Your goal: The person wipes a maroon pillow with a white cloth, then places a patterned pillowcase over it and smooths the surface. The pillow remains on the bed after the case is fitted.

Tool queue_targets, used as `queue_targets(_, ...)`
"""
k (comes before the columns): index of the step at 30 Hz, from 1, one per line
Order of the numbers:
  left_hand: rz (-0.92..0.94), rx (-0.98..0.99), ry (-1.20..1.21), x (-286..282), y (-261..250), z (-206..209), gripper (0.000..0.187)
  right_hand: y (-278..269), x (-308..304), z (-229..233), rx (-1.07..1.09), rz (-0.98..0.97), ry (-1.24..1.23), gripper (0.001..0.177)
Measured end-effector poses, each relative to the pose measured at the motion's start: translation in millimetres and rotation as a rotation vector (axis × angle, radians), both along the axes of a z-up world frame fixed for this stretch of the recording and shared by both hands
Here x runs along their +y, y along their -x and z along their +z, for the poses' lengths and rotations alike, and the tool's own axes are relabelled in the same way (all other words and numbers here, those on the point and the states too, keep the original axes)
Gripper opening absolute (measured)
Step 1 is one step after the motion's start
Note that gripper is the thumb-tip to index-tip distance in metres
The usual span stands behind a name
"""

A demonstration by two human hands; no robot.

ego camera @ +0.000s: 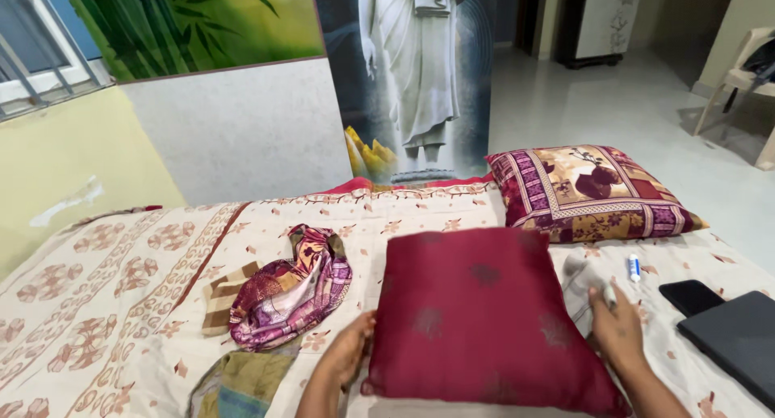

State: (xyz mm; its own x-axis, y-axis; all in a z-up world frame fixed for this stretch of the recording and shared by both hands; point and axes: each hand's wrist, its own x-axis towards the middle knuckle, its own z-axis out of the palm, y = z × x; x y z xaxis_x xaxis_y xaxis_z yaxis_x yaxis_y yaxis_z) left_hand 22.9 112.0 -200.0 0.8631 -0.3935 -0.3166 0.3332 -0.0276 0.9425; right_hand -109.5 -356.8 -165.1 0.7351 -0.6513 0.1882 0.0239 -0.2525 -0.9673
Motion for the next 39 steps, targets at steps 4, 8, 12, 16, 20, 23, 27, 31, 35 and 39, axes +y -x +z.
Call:
queue_targets(4, 0.158, 0.009, 0.008, -15, -21, 33, 0.084, -7, 30, 81, -0.152, 0.092, 0.145, 0.037)
queue_targets(8, 0.137, -0.036, -0.179, -53, -23, 45, 0.084, -27, 70, 134, -0.090, 0.275, 0.038, 0.041)
queue_targets(12, 0.118, -0.232, -0.022, -58, -14, 28, 0.069, -21, 100, 134, -0.287, 0.151, 0.961, 0.064)
queue_targets(16, 0.216, -0.399, 0.029, -49, -7, 3, 0.059, -21, 127, 104, 0.188, 0.436, 1.183, 0.083)
queue_targets(20, 0.263, -0.525, -0.013, -51, -21, -21, 0.053, -34, 161, 91, 0.042, 0.214, 1.029, 0.055)
queue_targets(23, 0.244, -0.598, 0.056, -50, -38, -50, 0.049, -36, 211, 82, -0.080, 0.333, 0.963, 0.059)
queue_targets(27, 0.255, -0.597, 0.108, -55, -55, -77, 0.044, -43, 249, 84, -0.063, 0.699, 1.181, 0.052)
queue_targets(31, 0.308, -0.569, 0.090, -56, -38, -62, 0.042, -84, 214, 97, -0.050, 0.705, 1.312, 0.040)
queue_targets(35, 0.312, -0.574, 0.023, -56, 0, -13, 0.049, -120, 129, 93, -0.213, 0.440, 1.178, 0.044)
queue_targets(39, 0.300, -0.596, 0.066, -53, 25, 27, 0.053, -138, 63, 74, 0.336, -0.090, 1.243, 0.037)
